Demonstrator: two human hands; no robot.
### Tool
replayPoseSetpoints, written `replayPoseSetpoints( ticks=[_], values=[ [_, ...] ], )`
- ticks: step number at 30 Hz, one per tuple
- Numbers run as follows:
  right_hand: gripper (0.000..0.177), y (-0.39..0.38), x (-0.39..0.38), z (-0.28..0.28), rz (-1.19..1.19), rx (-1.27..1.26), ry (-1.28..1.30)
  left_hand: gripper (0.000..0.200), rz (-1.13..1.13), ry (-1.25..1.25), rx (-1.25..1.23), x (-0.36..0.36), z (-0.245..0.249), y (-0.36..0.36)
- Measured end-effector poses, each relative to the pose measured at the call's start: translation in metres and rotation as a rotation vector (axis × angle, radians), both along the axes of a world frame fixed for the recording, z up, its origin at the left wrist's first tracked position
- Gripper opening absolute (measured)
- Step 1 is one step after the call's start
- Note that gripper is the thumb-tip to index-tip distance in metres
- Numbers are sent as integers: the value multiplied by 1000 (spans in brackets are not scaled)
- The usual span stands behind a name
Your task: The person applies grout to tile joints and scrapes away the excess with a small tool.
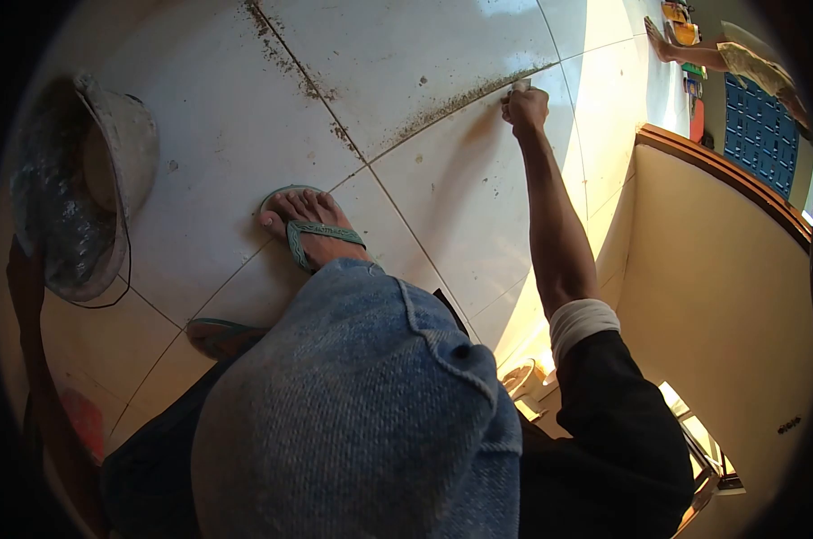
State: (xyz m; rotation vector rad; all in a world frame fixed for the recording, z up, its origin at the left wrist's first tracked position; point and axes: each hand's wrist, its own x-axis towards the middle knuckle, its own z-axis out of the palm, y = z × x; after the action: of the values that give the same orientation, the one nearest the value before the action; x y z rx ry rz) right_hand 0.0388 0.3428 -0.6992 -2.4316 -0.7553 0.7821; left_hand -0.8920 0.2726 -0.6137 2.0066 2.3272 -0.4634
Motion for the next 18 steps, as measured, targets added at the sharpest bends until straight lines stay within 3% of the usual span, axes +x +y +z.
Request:
replayPoseSetpoints(
  ticks=[3, 5, 6, 8, 11, 13, 18],
  values=[
    [33, -21, -16, 3, 3, 10, 90, 64, -94, 129, 14, -21, -7, 2],
    [29, -28, 4, 1, -49, 14, 288, 65, -127, 192, 15, -26, -10, -5],
    [26, -21, 16, 0, -71, 50, 206, 66, -135, 213, 15, -25, -10, -9],
    [29, 1, 61, -7, -99, 231, 210, 77, -113, -311, 132, 9, 10, -9],
    [28, 36, 111, -7, -80, 262, 321, 76, -58, -230, 51, 77, 48, -3],
    [30, 57, 140, -15, -73, 184, 163, 75, -26, -219, 28, 73, 46, -9],
    [34, 56, 137, -21, -51, 47, 215, 72, -33, -206, 23, 44, 29, -16]
  ],
)
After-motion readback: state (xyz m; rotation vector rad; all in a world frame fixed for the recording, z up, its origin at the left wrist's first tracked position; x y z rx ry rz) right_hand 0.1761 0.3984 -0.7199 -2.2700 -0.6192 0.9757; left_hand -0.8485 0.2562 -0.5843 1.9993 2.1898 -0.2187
